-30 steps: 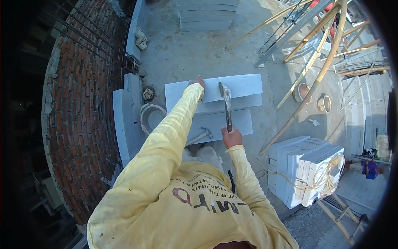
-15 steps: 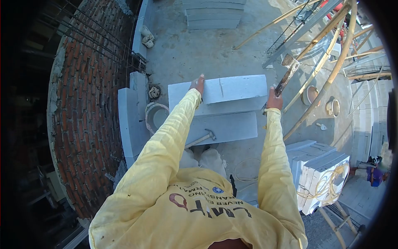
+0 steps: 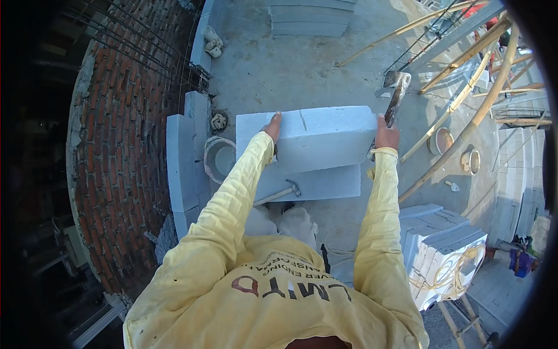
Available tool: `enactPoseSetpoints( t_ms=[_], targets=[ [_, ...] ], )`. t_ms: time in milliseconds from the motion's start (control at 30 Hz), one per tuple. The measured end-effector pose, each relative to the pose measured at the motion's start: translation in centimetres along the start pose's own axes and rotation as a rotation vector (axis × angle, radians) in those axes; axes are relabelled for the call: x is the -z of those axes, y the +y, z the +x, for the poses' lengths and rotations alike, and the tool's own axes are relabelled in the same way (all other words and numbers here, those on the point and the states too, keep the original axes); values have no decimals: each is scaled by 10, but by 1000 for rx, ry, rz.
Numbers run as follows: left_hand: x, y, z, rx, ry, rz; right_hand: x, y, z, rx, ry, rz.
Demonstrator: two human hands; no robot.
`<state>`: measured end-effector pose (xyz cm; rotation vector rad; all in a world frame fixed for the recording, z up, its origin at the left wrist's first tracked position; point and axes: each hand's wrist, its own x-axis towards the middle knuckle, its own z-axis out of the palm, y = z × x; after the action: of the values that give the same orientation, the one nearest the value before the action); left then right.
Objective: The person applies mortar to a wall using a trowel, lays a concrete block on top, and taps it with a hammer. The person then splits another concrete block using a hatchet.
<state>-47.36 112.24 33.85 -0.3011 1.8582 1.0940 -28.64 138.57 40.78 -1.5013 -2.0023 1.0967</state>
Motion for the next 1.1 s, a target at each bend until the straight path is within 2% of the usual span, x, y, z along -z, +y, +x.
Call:
enactPoseSetpoints(
  t_ms=[67, 133, 167, 233, 333, 567, 667, 700, 800, 900, 967, 1033, 1100],
  targets=[
    [4, 10, -14, 48, -29, 0, -13, 4, 12, 31, -21, -66],
    [10, 12, -17, 180, -62, 7, -37, 21, 29, -18, -70, -151],
    [12, 10, -15, 156, -60, -12, -45, 22, 33, -39, -95, -194],
    [16, 10, -14, 108, -53, -49, -56, 22, 41, -48, -109, -168],
    [16, 25, -12, 246, 9, -114, -70, 25, 52, -82, -132, -114],
    [9, -6, 26, 58, 101, 15, -103, 27, 74, 72, -161, -360],
    [7, -42, 73, 61, 99, 217, -122, 37, 92, 121, -206, -407],
    [4, -53, 79, 6, 128, 174, -125, 38, 95, 134, -219, -399],
    [3, -44, 56, 51, 191, 268, -132, 44, 97, 170, -264, -382],
    [3, -65, 66, -29, 171, 208, -130, 51, 87, 178, -282, -363],
    [5, -72, 60, -139, 161, 172, -119, 26, 56, 172, -261, -348],
    [6, -75, 54, -212, 131, 144, -109, 18, 1, 316, -164, -107],
    [9, -78, 48, -247, 83, 136, -97, 2, -63, -178, -363, 300]
  ],
)
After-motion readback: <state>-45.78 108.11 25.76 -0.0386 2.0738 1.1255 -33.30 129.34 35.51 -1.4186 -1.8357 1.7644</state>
